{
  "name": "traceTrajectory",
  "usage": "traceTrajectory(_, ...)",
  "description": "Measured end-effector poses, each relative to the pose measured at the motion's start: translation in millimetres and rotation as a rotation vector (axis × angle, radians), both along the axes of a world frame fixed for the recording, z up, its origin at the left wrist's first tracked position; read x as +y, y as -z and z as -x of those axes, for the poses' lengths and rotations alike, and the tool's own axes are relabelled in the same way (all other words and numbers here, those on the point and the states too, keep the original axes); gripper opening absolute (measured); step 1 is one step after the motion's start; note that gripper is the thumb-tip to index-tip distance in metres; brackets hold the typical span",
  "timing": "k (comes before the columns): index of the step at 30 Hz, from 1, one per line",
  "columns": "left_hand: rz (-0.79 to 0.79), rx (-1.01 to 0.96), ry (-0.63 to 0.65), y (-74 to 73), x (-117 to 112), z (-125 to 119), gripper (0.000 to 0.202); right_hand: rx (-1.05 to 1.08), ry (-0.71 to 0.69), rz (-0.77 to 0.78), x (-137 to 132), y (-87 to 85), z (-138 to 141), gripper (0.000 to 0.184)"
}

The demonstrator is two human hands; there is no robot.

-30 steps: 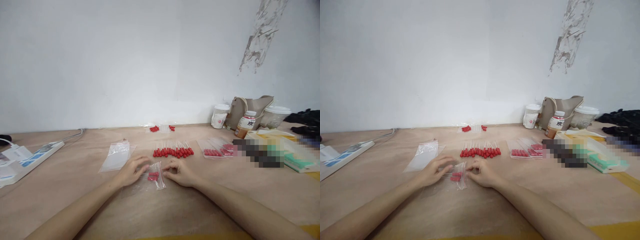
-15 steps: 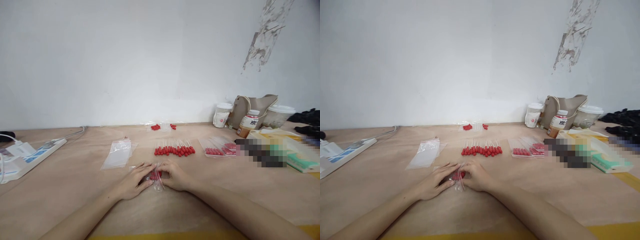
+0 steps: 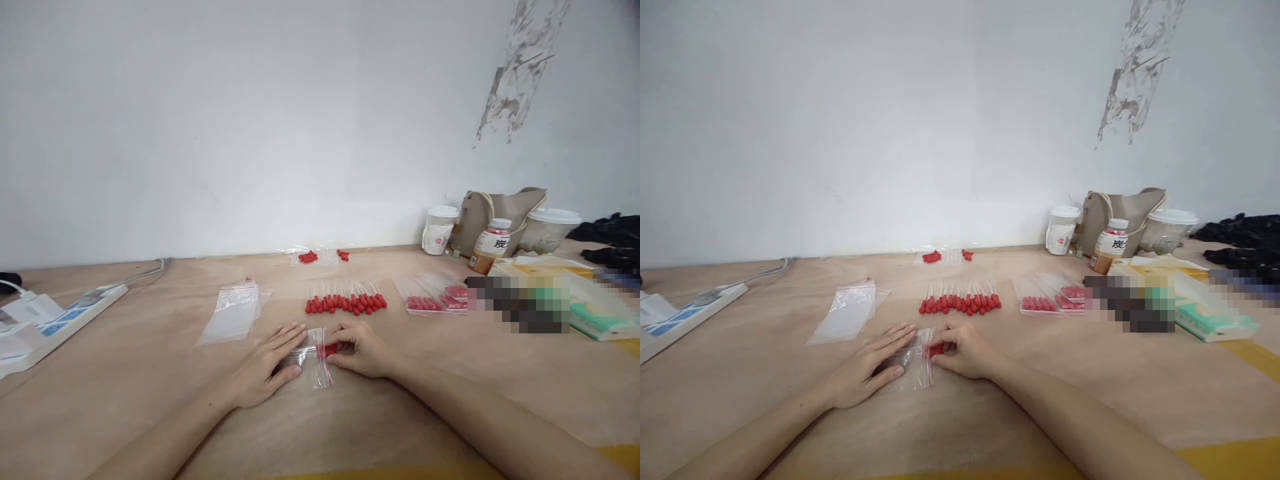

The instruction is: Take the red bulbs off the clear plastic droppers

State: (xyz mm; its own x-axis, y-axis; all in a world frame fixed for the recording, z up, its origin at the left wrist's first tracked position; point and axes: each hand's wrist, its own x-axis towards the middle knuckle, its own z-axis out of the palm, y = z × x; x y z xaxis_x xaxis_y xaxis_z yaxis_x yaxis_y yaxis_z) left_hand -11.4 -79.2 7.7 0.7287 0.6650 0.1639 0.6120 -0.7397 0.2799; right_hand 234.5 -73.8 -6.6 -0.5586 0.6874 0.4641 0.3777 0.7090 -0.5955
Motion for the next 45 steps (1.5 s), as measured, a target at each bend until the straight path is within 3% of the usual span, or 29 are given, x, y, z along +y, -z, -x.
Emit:
traceTrajectory(2, -0.007, 0.001, 0.011, 0.4, -0.6, 0.1, 0.051, -0.003, -0.037, -0.007, 1.0, 0.4, 0.5, 0.029)
traceTrajectory(5, 0.0, 0.006, 0.022, 0.4, -0.9, 0.4, 0.05, -0.026, -0.044, -0.019, 2.7, 0.6, 0.9, 0.024)
traceTrajectory(12, 0.097, 0.058, 0.033, -2.4, 1.0, 1.1, 0.048, -0.022, 0.072, 0.09, 6.5, 1.9, -11.6, 0.025)
traceTrajectory(21, 0.099, 0.06, -0.038, 4.3, 2.1, 5.5, 0.049, -0.097, -0.053, 0.169, 11.4, -4.7, -29.2, 0.022)
traceTrajectory(26, 0.116, 0.029, -0.121, 1.7, -0.8, 5.4, 0.052, -0.066, 0.007, 0.196, 13.4, -4.7, -34.1, 0.022)
traceTrajectory(30, 0.149, -0.111, -0.194, 0.5, -1.6, 6.3, 0.058, -0.054, 0.046, 0.237, 18.9, -6.1, -44.9, 0.025)
traceTrajectory(34, 0.194, -0.268, -0.337, 5.9, 5.9, 7.3, 0.045, -0.069, 0.029, 0.292, 22.9, -5.9, -49.3, 0.032)
traceTrajectory(38, 0.206, -0.313, -0.443, 12.8, 17.7, 10.9, 0.037, -0.023, 0.038, 0.32, 23.3, -4.0, -48.1, 0.027)
traceTrajectory(41, 0.261, -0.292, -0.454, 14.5, 23.3, 16.2, 0.032, 0.036, 0.069, 0.374, 25.7, -3.6, -50.5, 0.026)
traceTrajectory(45, 0.279, -0.234, -0.431, 10.7, 22.7, 21.0, 0.02, 0.181, 0.008, 0.613, 32.3, -4.9, -56.4, 0.033)
